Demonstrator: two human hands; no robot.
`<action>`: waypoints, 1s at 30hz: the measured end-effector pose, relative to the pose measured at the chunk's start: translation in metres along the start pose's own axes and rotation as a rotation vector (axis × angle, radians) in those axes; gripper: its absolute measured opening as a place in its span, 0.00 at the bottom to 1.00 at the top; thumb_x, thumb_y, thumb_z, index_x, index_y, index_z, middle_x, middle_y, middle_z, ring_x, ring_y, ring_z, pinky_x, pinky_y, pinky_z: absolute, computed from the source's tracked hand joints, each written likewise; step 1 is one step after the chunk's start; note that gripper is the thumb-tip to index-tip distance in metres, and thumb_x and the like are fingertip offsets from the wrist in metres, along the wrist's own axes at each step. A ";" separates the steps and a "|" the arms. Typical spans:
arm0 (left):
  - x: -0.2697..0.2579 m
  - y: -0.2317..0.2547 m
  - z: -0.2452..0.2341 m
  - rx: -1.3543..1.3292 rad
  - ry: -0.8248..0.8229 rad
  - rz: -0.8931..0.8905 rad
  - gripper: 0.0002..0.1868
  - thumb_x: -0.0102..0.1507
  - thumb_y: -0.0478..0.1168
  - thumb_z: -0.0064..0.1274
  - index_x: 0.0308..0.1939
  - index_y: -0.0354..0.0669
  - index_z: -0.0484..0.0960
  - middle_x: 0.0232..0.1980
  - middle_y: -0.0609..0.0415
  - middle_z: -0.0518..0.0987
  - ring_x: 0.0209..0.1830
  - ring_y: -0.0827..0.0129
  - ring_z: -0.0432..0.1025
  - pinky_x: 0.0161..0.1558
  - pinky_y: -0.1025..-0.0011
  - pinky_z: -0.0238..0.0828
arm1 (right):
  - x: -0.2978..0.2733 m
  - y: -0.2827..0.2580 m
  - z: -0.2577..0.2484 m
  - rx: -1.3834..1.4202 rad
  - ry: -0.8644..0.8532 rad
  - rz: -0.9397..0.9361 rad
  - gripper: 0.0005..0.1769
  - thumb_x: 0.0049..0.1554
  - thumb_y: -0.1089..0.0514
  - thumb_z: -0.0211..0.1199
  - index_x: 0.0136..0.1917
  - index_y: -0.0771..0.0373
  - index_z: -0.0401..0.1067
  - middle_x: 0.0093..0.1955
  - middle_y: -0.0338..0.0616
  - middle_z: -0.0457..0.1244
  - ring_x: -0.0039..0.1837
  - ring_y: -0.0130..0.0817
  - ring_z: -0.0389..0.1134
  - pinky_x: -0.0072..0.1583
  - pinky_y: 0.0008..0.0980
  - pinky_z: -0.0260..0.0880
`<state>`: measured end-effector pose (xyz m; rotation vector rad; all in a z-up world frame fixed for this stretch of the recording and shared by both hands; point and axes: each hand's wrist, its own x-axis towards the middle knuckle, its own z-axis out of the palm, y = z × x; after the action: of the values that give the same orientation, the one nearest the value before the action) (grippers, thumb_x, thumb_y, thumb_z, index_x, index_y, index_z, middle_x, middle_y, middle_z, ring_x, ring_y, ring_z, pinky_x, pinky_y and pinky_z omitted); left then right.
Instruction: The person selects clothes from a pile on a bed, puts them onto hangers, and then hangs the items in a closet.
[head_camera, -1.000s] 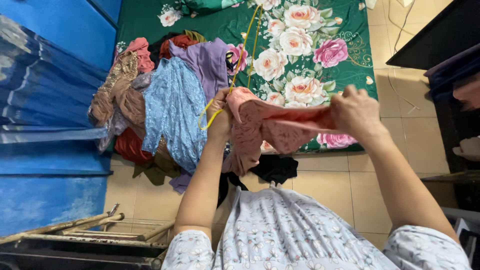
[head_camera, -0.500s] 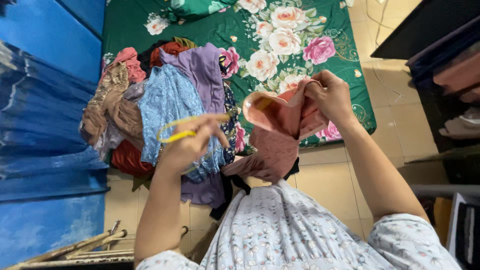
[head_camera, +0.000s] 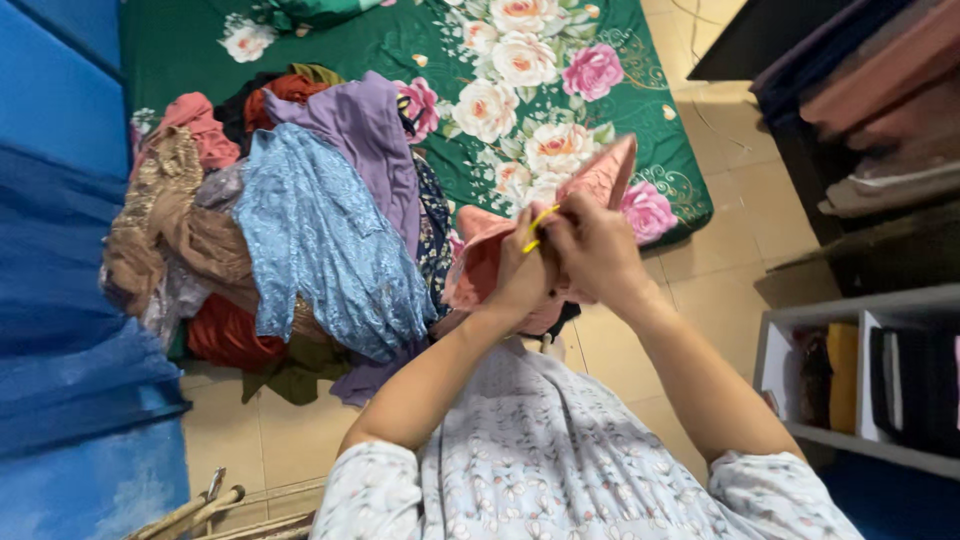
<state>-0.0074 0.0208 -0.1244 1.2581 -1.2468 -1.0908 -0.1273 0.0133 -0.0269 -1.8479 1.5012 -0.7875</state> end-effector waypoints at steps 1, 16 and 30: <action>-0.002 0.001 -0.002 -0.002 -0.018 0.012 0.15 0.68 0.41 0.52 0.54 0.35 0.73 0.35 0.49 0.80 0.35 0.67 0.79 0.33 0.71 0.73 | -0.010 -0.010 -0.012 -0.002 -0.170 0.176 0.12 0.64 0.55 0.62 0.55 0.66 0.71 0.40 0.53 0.70 0.38 0.46 0.75 0.43 0.42 0.74; 0.062 0.050 -0.074 0.481 -0.340 0.615 0.38 0.64 0.47 0.67 0.71 0.35 0.67 0.65 0.41 0.75 0.62 0.52 0.72 0.58 0.63 0.70 | 0.019 0.057 -0.165 -0.621 -0.094 -0.673 0.15 0.52 0.64 0.69 0.53 0.60 0.74 0.49 0.43 0.64 0.56 0.46 0.68 0.54 0.42 0.70; 0.046 0.004 0.165 0.525 -0.249 0.601 0.36 0.61 0.46 0.61 0.67 0.33 0.63 0.76 0.30 0.59 0.76 0.40 0.58 0.74 0.55 0.56 | -0.014 0.120 -0.371 -0.728 0.256 -0.759 0.17 0.56 0.76 0.69 0.57 0.67 0.75 0.52 0.49 0.66 0.55 0.43 0.70 0.53 0.35 0.72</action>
<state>-0.1690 -0.0352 -0.1308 1.0131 -2.0278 -0.4980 -0.4897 -0.0277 0.1121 -3.0613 1.3115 -0.8951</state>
